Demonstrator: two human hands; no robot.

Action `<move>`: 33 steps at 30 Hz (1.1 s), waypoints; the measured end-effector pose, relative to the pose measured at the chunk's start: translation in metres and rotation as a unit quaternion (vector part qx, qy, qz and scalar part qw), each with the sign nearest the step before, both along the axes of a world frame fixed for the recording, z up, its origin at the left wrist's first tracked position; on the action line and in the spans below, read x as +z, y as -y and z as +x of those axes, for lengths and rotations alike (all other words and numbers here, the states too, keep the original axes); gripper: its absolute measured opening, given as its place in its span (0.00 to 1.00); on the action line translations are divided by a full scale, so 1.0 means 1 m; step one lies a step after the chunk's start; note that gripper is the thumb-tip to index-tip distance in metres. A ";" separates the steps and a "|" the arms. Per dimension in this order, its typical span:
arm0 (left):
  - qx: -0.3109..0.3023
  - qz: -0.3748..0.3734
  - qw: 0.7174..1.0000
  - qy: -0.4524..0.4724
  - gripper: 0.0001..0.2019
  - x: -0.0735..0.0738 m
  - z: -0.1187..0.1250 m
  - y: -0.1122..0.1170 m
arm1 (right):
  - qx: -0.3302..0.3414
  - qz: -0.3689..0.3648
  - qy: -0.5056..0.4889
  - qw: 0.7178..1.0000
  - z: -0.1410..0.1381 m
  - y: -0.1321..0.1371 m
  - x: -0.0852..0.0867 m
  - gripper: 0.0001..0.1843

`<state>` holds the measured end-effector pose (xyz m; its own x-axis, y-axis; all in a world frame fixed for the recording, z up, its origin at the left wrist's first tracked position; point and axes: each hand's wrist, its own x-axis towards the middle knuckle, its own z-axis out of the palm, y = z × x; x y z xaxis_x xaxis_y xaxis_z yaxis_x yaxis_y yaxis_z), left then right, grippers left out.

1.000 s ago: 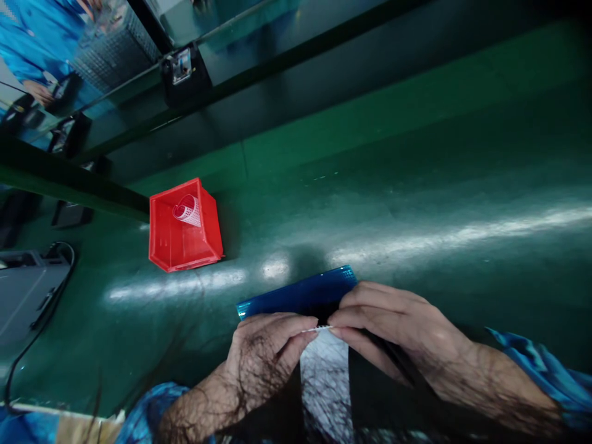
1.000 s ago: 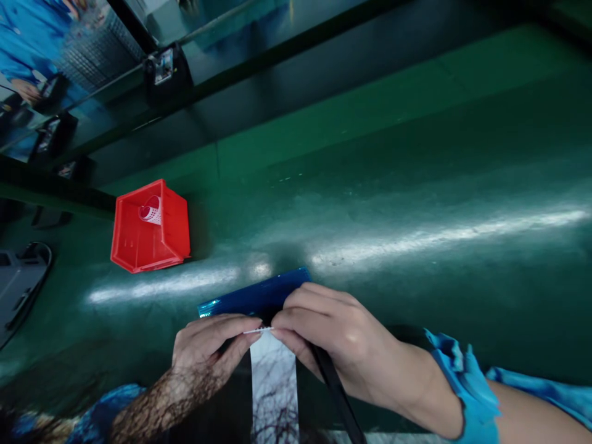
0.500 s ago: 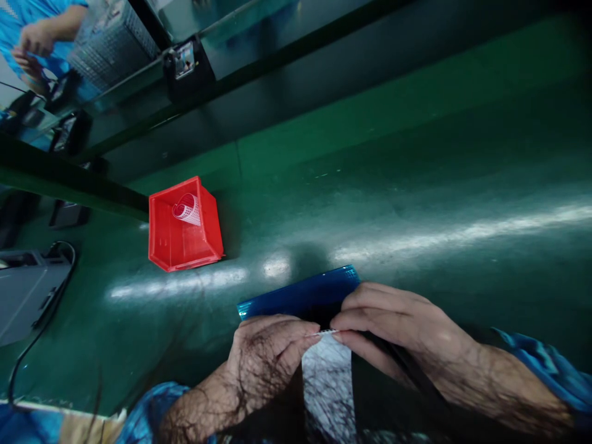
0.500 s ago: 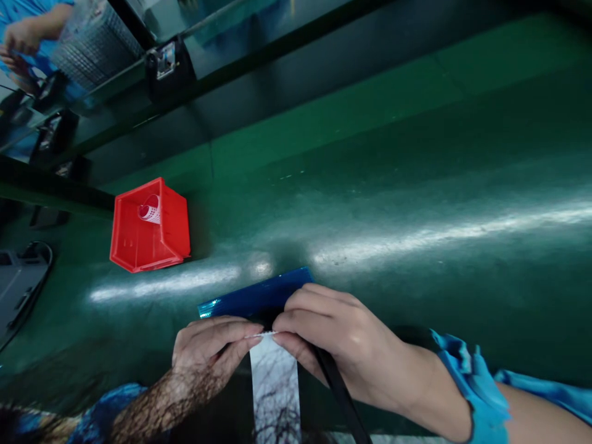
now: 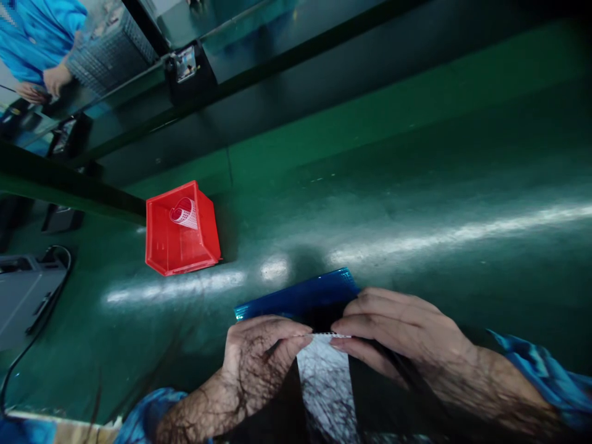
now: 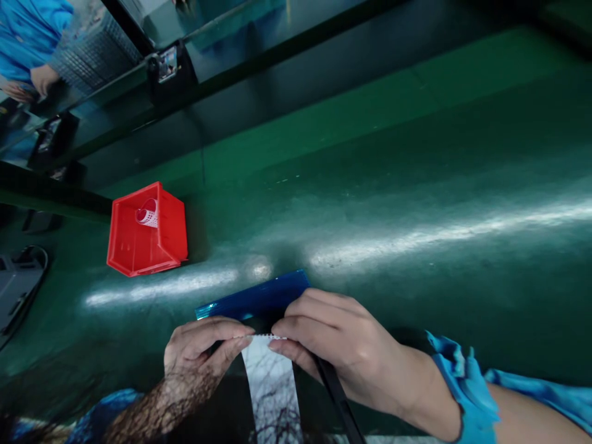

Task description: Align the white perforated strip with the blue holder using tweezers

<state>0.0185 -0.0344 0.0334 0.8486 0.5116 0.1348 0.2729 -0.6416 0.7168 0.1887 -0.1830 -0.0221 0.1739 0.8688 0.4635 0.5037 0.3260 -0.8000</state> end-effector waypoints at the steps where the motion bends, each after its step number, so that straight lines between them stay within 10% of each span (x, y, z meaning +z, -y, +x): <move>1: 0.001 -0.007 1.000 0.003 0.07 0.000 0.001 0.000 | 0.001 0.001 -0.006 1.000 0.000 0.000 0.000 0.06; 19: -0.044 -0.052 0.998 0.005 0.01 0.000 0.000 0.002 | 0.047 -0.133 -0.193 0.971 0.005 -0.005 0.008 0.14; 33: -0.058 -0.100 0.993 0.034 0.08 -0.004 -0.002 0.007 | 0.024 -0.059 -0.121 0.991 -0.008 -0.002 0.004 0.09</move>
